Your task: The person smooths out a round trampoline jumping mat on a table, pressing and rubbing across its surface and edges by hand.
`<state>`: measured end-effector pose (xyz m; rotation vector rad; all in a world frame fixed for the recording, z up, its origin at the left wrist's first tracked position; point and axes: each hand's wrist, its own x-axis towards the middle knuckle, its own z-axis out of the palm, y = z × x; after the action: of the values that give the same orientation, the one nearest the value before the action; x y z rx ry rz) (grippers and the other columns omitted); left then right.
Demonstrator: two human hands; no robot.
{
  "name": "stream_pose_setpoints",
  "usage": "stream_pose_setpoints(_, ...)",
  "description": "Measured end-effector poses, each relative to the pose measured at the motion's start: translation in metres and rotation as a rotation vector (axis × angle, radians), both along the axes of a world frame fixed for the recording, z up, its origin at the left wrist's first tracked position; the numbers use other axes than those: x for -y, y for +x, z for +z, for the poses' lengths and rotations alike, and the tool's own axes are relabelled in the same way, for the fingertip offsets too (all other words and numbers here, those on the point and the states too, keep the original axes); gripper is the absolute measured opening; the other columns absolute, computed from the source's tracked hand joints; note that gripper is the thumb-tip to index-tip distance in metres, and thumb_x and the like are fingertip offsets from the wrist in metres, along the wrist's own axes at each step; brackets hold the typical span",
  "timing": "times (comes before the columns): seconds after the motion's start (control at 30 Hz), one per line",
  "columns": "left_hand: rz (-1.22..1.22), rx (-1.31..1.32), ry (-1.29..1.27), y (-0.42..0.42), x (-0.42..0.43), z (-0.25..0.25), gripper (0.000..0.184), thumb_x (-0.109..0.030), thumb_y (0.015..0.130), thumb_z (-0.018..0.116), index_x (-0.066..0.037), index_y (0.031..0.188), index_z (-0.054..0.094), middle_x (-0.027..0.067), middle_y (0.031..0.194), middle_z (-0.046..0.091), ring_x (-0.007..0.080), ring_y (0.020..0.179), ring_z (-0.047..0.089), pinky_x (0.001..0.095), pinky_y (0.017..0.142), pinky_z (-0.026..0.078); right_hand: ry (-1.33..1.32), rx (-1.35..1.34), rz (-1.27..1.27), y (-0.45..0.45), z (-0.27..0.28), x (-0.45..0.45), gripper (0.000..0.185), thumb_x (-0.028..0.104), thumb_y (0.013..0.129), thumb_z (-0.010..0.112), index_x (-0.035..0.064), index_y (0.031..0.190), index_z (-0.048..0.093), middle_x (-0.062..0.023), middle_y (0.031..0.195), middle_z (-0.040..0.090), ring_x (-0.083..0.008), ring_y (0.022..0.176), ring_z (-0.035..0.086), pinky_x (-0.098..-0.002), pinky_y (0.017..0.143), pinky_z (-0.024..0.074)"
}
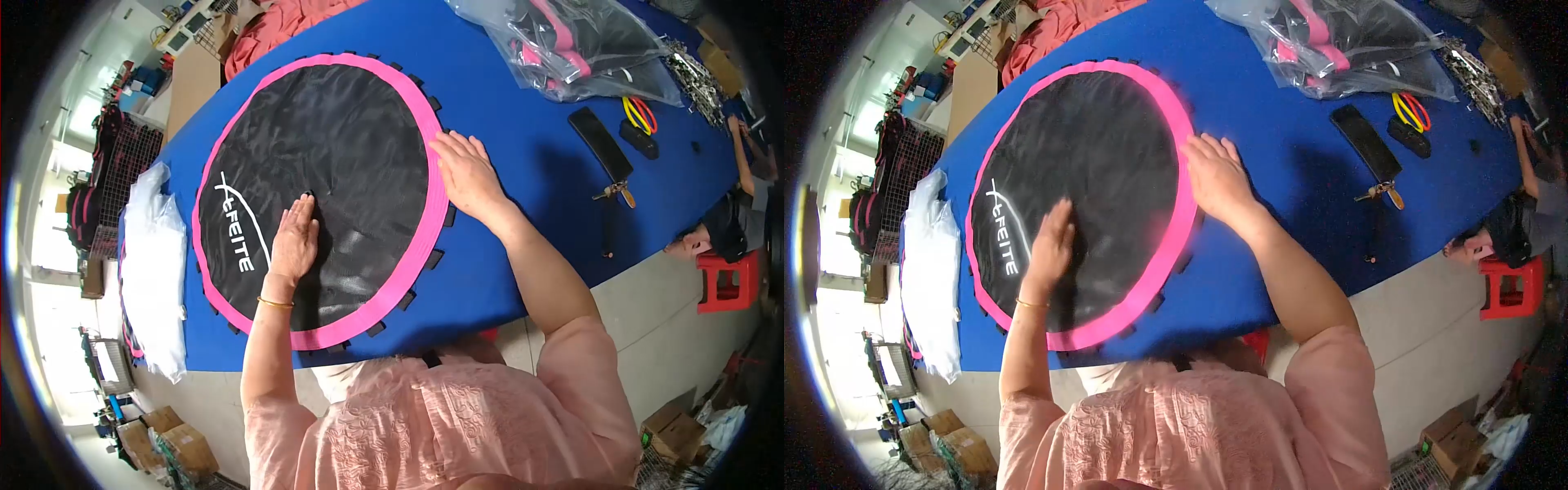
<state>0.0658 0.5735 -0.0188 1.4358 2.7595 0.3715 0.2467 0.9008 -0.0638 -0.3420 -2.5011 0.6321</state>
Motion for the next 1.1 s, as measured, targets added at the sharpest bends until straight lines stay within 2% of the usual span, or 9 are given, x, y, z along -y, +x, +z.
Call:
stream_pose_setpoints(0.27,-0.247,0.033,0.067,0.058,-0.061,0.0,0.052,-0.016,0.105,0.051,-0.002,0.154,0.046,0.0214,0.157,0.049,0.0366,0.147,0.046,0.0482,0.126,0.032,0.004,0.035,-0.008,0.002,0.003,0.0,0.039,0.016,0.105,0.051,0.0042,0.142,0.058,-0.0171,0.151,0.056,-0.0376,0.146,0.045,-0.0539,0.123,0.03)
stream_pose_setpoints(0.43,-0.442,0.095,0.049,0.118,-0.063,0.018,0.05,-0.015,0.101,0.057,0.001,0.148,0.052,0.0225,0.151,0.055,0.0382,0.142,0.052,0.051,0.123,0.035,0.007,0.041,-0.001,0.0,0.001,-0.001,0.039,0.017,0.105,0.05,0.0051,0.142,0.058,-0.0165,0.151,0.056,-0.0379,0.145,0.046,-0.0541,0.123,0.0299)
stream_pose_setpoints(0.67,-0.386,0.162,-0.024,0.14,-0.019,0.033,0.049,-0.013,0.101,0.058,0.001,0.147,0.054,0.0221,0.151,0.056,0.037,0.142,0.052,0.0493,0.124,0.034,0.04,0.037,-0.023,0.002,0.0,-0.003,0.039,0.016,0.105,0.051,0.0044,0.141,0.059,-0.0169,0.15,0.057,-0.0374,0.145,0.047,-0.0535,0.122,0.0308)
stream_pose_setpoints(0.73,-0.375,0.202,0.034,0.14,-0.022,0.032,0.048,-0.016,0.103,0.056,0.0,0.148,0.054,0.0218,0.151,0.056,0.0364,0.143,0.052,0.05,0.124,0.033,0.065,0.033,-0.026,-0.003,-0.003,-0.001,0.038,0.015,0.105,0.051,0.0037,0.139,0.061,-0.0175,0.148,0.058,-0.0365,0.144,0.048,-0.053,0.122,0.0313)
stream_pose_setpoints(0.93,-0.317,0.102,0.083,0.122,-0.042,0.018,0.048,-0.019,0.104,0.054,0.0,0.148,0.053,0.0201,0.152,0.056,0.0354,0.144,0.051,0.0501,0.124,0.034,0.074,0.009,0.022,0.0,-0.003,-0.007,0.038,0.017,0.106,0.051,0.006,0.141,0.06,-0.0162,0.149,0.058,-0.0359,0.145,0.048,-0.053,0.122,0.0313)
stream_pose_setpoints(1.1,-0.049,-0.039,0.117,0.069,-0.001,0.001,0.049,-0.013,0.099,0.058,-0.001,0.146,0.054,0.0219,0.15,0.056,0.0367,0.141,0.052,0.0522,0.122,0.035,0.07,0.041,0.021,0.0,-0.003,-0.006,0.038,0.017,0.107,0.049,0.0067,0.143,0.059,-0.0161,0.151,0.057,-0.0358,0.146,0.047,-0.0529,0.123,0.0307)
